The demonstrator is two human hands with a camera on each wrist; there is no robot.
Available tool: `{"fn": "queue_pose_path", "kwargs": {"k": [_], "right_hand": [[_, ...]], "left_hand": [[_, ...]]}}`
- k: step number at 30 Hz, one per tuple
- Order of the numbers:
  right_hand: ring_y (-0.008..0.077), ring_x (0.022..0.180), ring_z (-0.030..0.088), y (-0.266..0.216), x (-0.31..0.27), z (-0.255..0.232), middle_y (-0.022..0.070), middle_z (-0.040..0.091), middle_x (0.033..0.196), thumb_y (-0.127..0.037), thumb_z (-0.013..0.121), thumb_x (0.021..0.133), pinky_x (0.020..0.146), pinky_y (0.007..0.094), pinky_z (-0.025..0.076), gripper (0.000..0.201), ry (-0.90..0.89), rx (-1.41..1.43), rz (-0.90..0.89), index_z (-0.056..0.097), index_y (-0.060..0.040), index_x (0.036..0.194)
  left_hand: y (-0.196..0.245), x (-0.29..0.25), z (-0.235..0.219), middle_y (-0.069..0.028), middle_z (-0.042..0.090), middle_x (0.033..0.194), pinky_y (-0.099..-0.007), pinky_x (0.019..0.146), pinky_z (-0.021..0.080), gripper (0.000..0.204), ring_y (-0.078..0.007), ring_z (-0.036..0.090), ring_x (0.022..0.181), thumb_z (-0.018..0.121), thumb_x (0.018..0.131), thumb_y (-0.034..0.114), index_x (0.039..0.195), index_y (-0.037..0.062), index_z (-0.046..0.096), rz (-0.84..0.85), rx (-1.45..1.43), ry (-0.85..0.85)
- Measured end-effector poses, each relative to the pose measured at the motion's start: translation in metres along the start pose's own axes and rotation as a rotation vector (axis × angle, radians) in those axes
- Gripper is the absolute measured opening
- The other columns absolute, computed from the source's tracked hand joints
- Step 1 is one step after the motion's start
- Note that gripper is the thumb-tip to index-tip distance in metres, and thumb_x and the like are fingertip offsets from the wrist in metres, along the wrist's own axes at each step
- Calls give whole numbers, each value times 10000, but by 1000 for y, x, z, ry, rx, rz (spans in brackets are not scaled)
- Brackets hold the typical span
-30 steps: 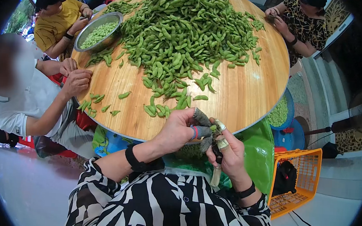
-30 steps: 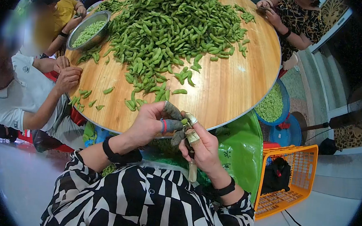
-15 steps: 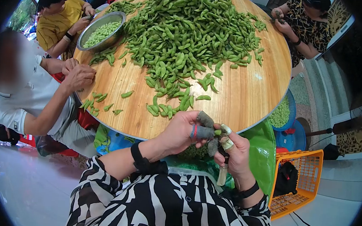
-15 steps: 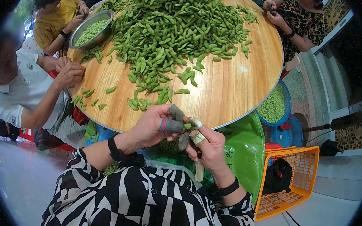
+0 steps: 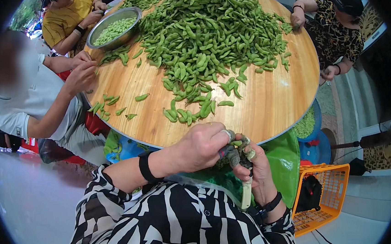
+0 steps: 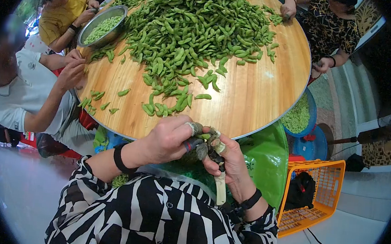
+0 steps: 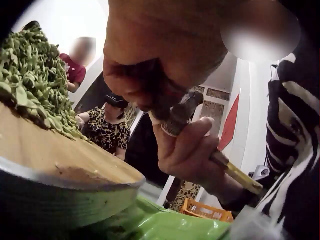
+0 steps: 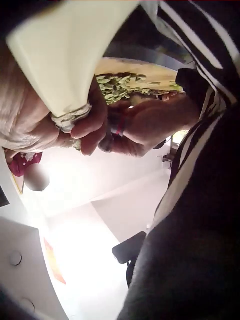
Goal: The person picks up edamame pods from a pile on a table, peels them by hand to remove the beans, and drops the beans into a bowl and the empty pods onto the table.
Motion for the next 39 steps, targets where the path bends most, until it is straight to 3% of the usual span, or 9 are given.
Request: {"fn": "queue_pose_path", "kwargs": {"k": [6,8,11,15,17,20,26,29,39], "right_hand": [[99,399,446,0,-2,6,105,561,673,-184,583,929,319,198,336,415,84,39,4,499,-5,1293],[105,404,459,-1,-3,6,118,591,736,-166,578,928,319,202,341,399,25,-10,-37,511,2,1284],[112,400,462,-4,-2,2,120,603,749,-166,574,930,321,202,332,395,-7,-71,-63,517,6,1281],[119,398,466,-5,-3,14,126,606,714,-174,569,935,331,205,330,394,69,-144,-125,519,1,1284],[125,406,474,-7,-3,20,134,614,723,-175,569,935,344,209,338,395,102,-218,-160,521,0,1286],[128,425,493,-8,1,17,136,618,770,-174,581,928,352,216,353,393,58,-164,-169,533,7,1273],[126,443,514,-8,1,6,109,621,809,-133,588,915,361,214,361,387,66,-251,-193,535,16,1268],[105,460,516,-13,-1,7,82,628,802,-65,613,883,380,202,361,360,139,-446,-224,550,26,1225],[19,558,434,-18,2,20,-53,502,668,-58,684,817,481,191,337,175,258,-960,-338,569,-17,942]], "left_hand": [[1,2,-3,-120,616,722,-325,596,482,197,-262,625,661,678,772,10,969,14,680,-103,-267,12],[0,1,0,-116,670,804,-276,638,494,170,-181,649,711,684,798,35,962,-10,675,-437,-701,-20],[-1,-1,7,-72,687,847,-251,662,495,161,-105,627,739,682,824,53,962,-28,665,-638,-900,-8],[4,2,6,-33,675,843,-244,668,497,148,-84,613,760,665,853,68,957,-37,661,-324,-510,67],[3,2,8,-26,664,836,-219,633,488,133,-80,610,734,629,883,78,966,-20,662,-588,-940,80],[2,4,8,-28,651,804,-185,568,453,141,-56,584,665,612,895,96,976,-9,660,-755,-1086,101],[-8,-1,16,-20,618,732,-165,465,371,160,-33,506,532,621,898,134,972,-2,658,-869,-1491,89],[-8,1,15,-17,611,714,-164,444,357,156,-35,501,512,629,895,144,960,4,658,-861,-1172,1],[-11,-5,30,0,568,629,-166,382,294,115,-30,475,480,636,895,150,877,36,635,-1040,-1363,-47]]}}
Point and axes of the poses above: each hand's wrist, its own x-axis towards the middle knuckle, its own z-axis out of the palm, y = z × x, the point moved 1 cm from there along x, towards the middle knuckle
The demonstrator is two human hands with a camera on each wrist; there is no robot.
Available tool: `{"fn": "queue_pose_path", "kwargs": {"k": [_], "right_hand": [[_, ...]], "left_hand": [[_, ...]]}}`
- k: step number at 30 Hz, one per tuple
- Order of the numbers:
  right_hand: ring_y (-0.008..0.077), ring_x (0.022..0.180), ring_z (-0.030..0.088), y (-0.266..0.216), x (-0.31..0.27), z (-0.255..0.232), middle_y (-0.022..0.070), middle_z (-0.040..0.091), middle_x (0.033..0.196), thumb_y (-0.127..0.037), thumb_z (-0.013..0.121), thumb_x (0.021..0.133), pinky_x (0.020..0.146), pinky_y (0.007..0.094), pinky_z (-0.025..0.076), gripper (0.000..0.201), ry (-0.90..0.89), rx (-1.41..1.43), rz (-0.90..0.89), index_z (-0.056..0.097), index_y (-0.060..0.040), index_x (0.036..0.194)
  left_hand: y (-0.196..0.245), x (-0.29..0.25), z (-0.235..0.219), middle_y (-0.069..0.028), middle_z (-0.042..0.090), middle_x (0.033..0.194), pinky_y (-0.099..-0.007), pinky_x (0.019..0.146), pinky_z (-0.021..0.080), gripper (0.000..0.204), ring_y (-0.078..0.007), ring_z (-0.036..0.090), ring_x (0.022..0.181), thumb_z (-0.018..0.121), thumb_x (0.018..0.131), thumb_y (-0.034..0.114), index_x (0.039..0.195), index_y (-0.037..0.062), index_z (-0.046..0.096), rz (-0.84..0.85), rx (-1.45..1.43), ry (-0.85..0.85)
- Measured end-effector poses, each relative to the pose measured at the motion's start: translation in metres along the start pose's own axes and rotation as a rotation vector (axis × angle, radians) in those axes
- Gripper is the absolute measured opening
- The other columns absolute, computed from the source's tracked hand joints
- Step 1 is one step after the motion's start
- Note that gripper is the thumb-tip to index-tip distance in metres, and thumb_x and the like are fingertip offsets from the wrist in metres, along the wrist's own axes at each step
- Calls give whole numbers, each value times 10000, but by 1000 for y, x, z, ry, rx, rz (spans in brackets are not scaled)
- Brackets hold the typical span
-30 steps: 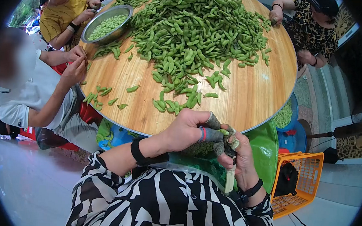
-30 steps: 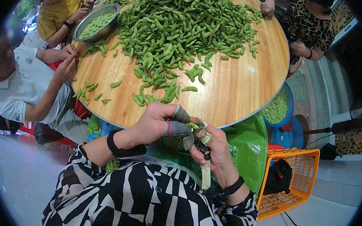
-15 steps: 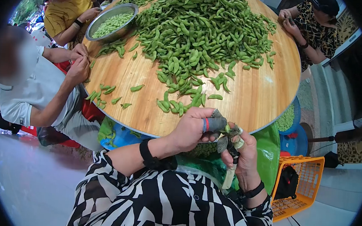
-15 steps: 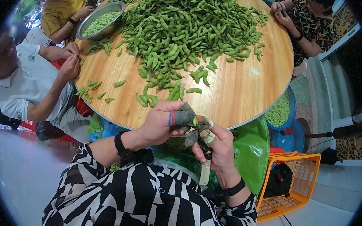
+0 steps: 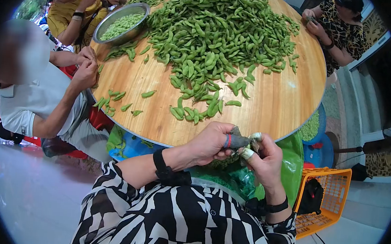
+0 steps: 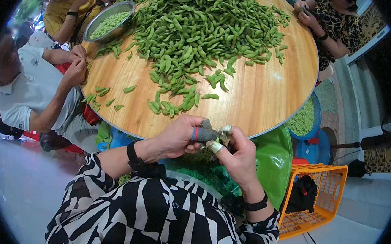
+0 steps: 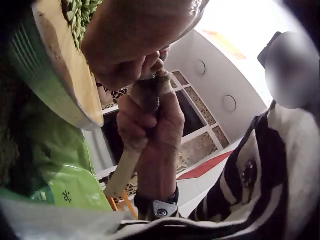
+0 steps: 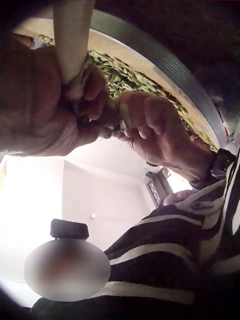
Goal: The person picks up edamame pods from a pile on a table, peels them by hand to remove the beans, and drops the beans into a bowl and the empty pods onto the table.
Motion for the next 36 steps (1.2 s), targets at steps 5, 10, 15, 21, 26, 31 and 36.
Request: {"fn": "queue_pose_path", "kwargs": {"k": [5,10,15,21,26,31,36], "right_hand": [[58,557,451,9,1,-9,-7,483,622,-48,684,744,489,242,363,211,-18,-231,-86,554,3,902],[283,496,518,9,-5,5,142,500,600,-77,680,694,490,358,438,239,11,-589,-340,518,1,851],[362,554,572,11,-6,18,172,529,609,-97,687,677,506,406,451,276,25,-690,-354,498,-5,856],[358,533,555,16,-5,15,175,514,601,-56,637,695,501,398,443,206,79,-756,-393,501,-2,841],[342,517,516,18,-6,-5,170,472,603,-31,588,699,498,378,420,129,-60,-529,-246,501,-5,790],[226,587,522,14,-9,-17,112,557,707,-39,638,747,570,296,434,119,-281,-665,-325,592,1,848],[205,579,527,21,-6,-12,99,556,733,-137,627,867,527,320,421,159,-246,-417,-267,595,-2,946]], "left_hand": [[2,-8,10,7,533,587,-171,377,279,66,-31,437,434,604,892,100,850,53,622,3,67,96],[-1,-15,5,5,533,586,-184,390,304,62,-35,445,446,567,875,59,842,58,619,6,254,114],[-17,-12,-3,-3,534,591,-212,412,335,72,-54,470,472,550,872,41,828,40,606,167,486,180],[-10,-21,4,-91,558,579,-313,476,412,102,-119,533,541,550,821,14,744,-50,570,137,522,268],[33,-74,-10,-127,564,691,-385,578,470,109,-293,597,654,618,795,66,876,19,562,576,1364,138],[74,-120,-60,-139,589,894,-420,690,486,230,-337,593,810,686,675,30,887,52,599,380,1888,644],[70,-84,-88,-137,567,926,-417,763,464,258,-337,540,886,669,642,-15,886,32,601,721,1798,548]]}}
Point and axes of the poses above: each hand's wrist, its own x-axis towards the middle knuckle, its own z-axis out of the palm, y = z × x, the point moved 1 cm from there along x, towards the middle knuckle
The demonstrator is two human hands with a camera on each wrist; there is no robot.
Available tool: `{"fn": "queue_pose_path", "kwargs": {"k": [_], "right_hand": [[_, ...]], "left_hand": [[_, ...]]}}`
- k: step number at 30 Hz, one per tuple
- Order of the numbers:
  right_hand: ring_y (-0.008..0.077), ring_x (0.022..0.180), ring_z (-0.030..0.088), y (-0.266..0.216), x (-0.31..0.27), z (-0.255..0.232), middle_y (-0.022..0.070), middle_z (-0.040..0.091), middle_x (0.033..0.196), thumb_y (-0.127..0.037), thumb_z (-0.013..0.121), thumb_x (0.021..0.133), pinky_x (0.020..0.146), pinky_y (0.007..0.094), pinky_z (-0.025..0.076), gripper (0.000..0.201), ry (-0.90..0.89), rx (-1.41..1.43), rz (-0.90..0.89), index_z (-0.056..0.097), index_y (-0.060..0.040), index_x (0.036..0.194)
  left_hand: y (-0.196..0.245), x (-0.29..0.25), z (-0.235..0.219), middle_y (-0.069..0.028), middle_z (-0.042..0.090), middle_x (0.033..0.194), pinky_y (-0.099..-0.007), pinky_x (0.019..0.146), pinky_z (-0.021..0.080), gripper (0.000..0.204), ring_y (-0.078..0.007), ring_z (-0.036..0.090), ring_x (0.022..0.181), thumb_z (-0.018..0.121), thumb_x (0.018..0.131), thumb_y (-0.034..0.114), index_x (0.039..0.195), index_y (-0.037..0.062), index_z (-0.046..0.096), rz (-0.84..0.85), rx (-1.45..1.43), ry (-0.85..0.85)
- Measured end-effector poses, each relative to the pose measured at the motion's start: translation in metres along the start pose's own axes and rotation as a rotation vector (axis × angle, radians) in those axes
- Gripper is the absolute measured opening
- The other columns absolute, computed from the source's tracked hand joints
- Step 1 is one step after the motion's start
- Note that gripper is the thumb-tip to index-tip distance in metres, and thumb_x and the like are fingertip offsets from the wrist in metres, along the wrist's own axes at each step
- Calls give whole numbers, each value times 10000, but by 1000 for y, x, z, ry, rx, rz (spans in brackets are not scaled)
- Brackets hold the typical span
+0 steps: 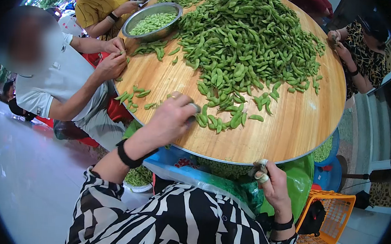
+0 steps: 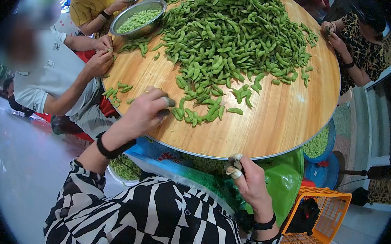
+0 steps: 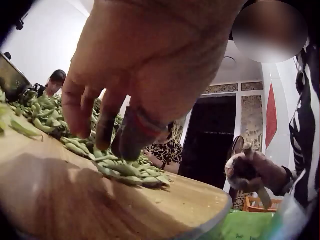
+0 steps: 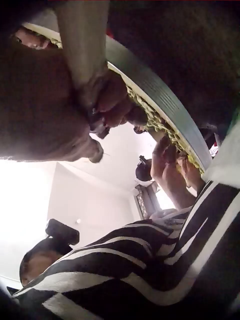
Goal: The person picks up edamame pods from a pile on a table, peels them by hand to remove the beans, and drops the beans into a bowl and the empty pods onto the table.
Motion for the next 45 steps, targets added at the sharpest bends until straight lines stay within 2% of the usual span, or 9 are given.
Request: {"fn": "queue_pose_path", "kwargs": {"k": [2,3,6,9,12,14,22,37,45], "right_hand": [[117,508,487,-9,0,-4,62,563,696,-240,531,964,458,261,391,243,3,359,353,581,-3,983],[117,508,487,-7,0,-3,62,563,696,-240,531,964,458,261,391,243,4,355,354,581,-3,983],[88,464,444,7,-5,6,61,533,651,-355,429,1006,402,225,361,359,160,900,379,538,-13,1027],[98,456,432,8,-4,22,63,501,621,-360,430,1004,404,226,379,365,262,1039,467,520,-8,1041],[107,506,458,5,-7,25,81,497,673,-248,417,998,420,237,414,266,175,1012,464,494,-5,1076],[104,549,466,1,-9,26,92,509,742,-134,390,960,440,233,415,224,72,963,515,473,-3,1123],[65,457,392,-18,1,13,30,499,640,-181,365,1008,440,185,327,345,138,812,334,458,-2,1288],[55,466,385,-23,-8,10,13,470,621,-195,367,1022,442,175,326,429,77,869,272,373,0,1404],[42,495,401,-28,-8,9,-8,474,661,-93,397,995,440,173,316,379,146,702,290,454,9,1356]], "left_hand": [[-1,6,23,-131,554,882,-416,737,462,224,-333,536,846,685,663,25,859,26,576,94,-38,-21],[0,7,29,-131,554,882,-416,737,462,224,-333,536,846,685,663,25,859,26,576,95,-42,-19],[1,6,34,-131,542,878,-417,736,459,200,-339,526,843,688,686,29,847,23,569,11,-86,-48],[6,11,29,-126,549,896,-369,732,464,209,-308,538,839,654,725,-16,920,16,589,3,-198,-93],[15,18,27,-72,613,889,-289,703,471,178,-199,582,790,639,820,13,997,-7,630,-202,-459,-62],[28,23,31,-24,655,911,-226,686,466,196,-93,577,780,622,876,36,1063,-16,648,-383,-953,-95],[92,27,52,29,626,832,-196,628,441,128,-38,530,710,627,879,36,1000,14,663,-530,-1431,-416],[112,31,66,-50,675,908,-245,801,496,234,-84,592,851,513,833,-86,1024,-57,645,-397,-1464,-325],[106,29,76,-27,655,872,-230,731,490,155,-77,589,809,620,850,-12,1000,-31,653,-295,-1398,-291]]}}
Point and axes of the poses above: each hand's wrist, its own x-axis towards the middle knuckle, its own z-axis out of the palm, y = z × x, the point moved 1 cm from there along x, towards the middle knuckle
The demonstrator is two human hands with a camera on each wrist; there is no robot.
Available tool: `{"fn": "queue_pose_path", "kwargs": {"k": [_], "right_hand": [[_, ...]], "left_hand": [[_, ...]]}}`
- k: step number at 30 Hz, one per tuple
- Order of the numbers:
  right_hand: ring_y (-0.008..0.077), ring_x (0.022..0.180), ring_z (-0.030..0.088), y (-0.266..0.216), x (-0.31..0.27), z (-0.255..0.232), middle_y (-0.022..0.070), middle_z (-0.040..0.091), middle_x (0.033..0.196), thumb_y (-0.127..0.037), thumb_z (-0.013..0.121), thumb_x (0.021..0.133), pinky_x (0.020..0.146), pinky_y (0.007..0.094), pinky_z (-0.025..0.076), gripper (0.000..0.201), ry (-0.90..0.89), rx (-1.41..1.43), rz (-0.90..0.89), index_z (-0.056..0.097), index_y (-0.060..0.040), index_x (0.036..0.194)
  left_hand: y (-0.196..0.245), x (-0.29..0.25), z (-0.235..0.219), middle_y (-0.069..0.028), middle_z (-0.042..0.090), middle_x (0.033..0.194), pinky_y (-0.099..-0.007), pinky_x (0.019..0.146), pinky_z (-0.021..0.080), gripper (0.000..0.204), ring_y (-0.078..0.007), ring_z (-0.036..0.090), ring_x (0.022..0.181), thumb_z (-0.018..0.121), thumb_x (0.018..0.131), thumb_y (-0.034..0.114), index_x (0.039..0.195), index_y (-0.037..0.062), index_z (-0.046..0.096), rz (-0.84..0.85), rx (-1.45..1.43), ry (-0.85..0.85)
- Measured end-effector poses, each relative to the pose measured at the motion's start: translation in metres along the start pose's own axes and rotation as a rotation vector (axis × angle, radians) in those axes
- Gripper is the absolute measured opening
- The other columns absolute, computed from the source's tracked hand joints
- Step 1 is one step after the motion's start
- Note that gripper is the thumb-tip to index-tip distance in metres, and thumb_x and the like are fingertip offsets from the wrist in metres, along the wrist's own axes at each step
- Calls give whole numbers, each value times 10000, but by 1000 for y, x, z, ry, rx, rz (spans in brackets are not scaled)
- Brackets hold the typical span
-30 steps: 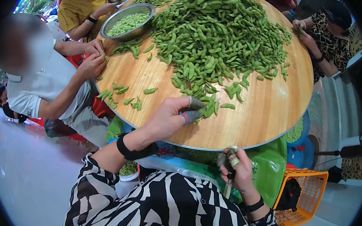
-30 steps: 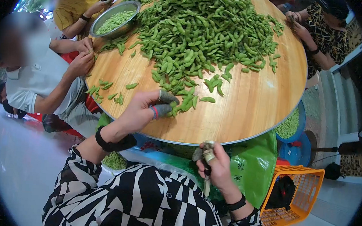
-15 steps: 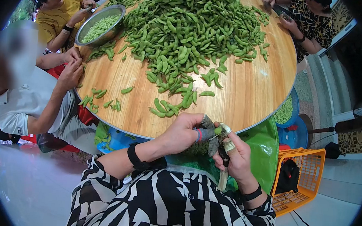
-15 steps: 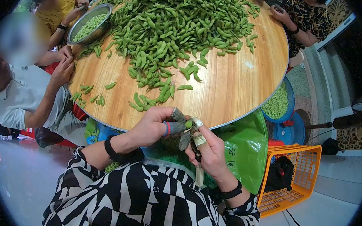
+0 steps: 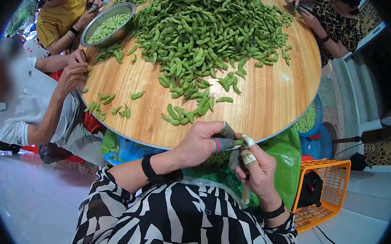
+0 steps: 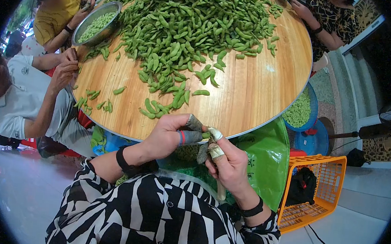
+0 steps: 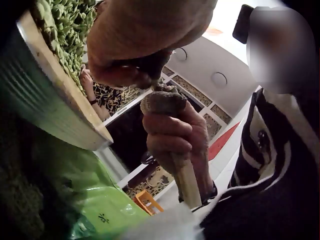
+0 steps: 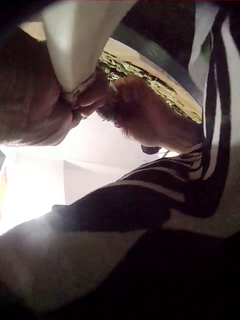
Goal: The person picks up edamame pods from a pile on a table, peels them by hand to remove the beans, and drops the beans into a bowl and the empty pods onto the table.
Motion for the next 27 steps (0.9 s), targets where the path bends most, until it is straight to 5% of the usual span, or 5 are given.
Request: {"fn": "queue_pose_path", "kwargs": {"k": [6,11,18,20,27], "right_hand": [[81,537,464,-10,-1,-9,18,522,748,-11,446,949,461,219,373,387,-42,34,50,485,12,1333],[281,773,646,-15,5,-13,192,619,900,15,575,838,694,326,511,449,-113,-997,-412,503,27,1281],[277,741,648,-8,7,-13,182,633,862,-4,624,777,682,326,507,410,24,-768,-298,538,28,1177],[257,701,638,-4,9,-15,171,628,818,-5,611,773,662,317,501,395,40,-773,-301,539,24,1161],[237,642,587,1,12,-21,148,579,754,-17,578,789,610,321,468,292,-103,-862,-238,544,24,1076]], "left_hand": [[3,0,-2,-40,604,741,-217,557,419,149,-98,541,627,598,881,80,1003,6,640,-307,-444,-79],[-4,3,4,-53,582,699,-225,459,410,161,-108,529,544,583,892,107,1009,0,615,-543,-858,-43],[-8,3,14,-79,618,757,-288,515,472,126,-156,594,632,560,909,110,971,6,594,-409,-348,-64],[-8,-2,9,-78,616,748,-334,587,478,144,-170,608,682,582,894,102,983,-11,585,64,341,41],[23,-38,-11,-160,516,791,-426,648,449,239,-375,549,775,614,689,-5,913,10,531,345,865,17]]}}
Point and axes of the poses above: each hand's wrist, its own x-axis towards the middle knuckle, its own z-axis out of the palm, y = z × x, the point moved 1 cm from there along x, towards the middle knuckle
